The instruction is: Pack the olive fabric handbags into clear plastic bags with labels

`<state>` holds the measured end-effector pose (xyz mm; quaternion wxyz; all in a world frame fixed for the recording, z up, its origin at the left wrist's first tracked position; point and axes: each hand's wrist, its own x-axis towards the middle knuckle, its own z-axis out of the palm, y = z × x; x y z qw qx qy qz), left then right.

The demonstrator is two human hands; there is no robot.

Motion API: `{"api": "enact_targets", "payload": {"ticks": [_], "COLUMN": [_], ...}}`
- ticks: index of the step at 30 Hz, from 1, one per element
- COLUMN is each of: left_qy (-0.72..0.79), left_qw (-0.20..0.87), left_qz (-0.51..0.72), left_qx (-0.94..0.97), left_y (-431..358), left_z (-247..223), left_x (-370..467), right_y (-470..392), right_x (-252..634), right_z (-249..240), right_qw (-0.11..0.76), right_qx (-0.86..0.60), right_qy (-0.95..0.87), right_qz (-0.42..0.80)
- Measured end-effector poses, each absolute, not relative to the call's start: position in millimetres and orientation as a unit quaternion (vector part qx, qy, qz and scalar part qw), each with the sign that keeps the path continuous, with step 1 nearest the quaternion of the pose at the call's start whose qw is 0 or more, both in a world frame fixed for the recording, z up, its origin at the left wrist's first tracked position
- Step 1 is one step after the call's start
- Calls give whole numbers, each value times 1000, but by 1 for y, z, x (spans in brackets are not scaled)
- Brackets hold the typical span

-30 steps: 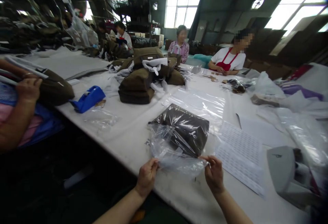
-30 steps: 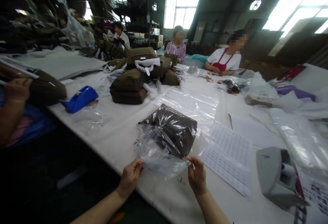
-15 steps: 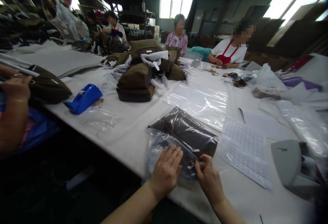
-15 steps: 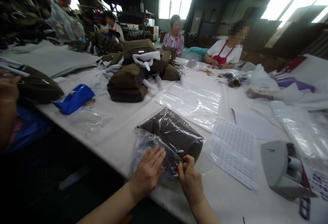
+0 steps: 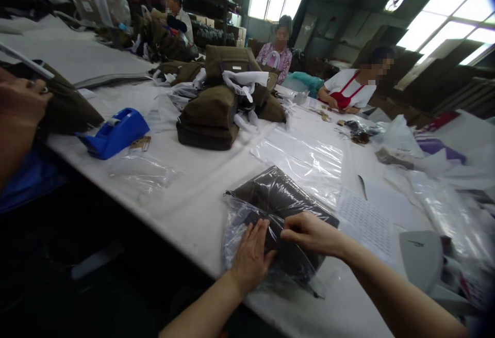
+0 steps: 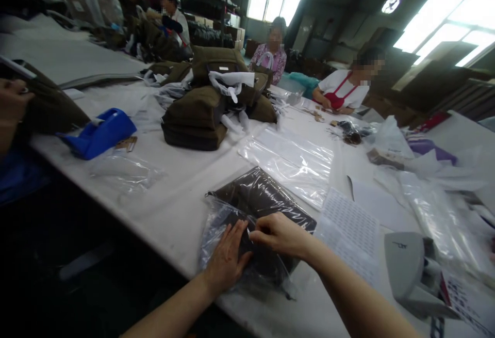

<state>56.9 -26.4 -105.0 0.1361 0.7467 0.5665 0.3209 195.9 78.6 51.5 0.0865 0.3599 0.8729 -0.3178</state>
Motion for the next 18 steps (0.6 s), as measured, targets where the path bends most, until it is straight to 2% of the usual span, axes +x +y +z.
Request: {"api": "enact_targets", "payload": {"ticks": [3,7,14,18], "left_qy": [574,578,567,558], "left_qw": [148,138,89,73], "left_qz": [330,305,261,355], "left_qx": [734,744,776,746], "left_y": [-26,-26,-22,-30], "left_z": [-108,-112,-110,-94], "left_x": [57,56,58,36], "right_y": [95,112,158,146], "right_x": [155,138,183,214], "right_z": [36,14,23,54], "right_qw": [213,244,201,116], "right_qx": [351,411,530,596], "right_qy": [894,874,824,793], "right_qz": [-181,-82,2,49]}}
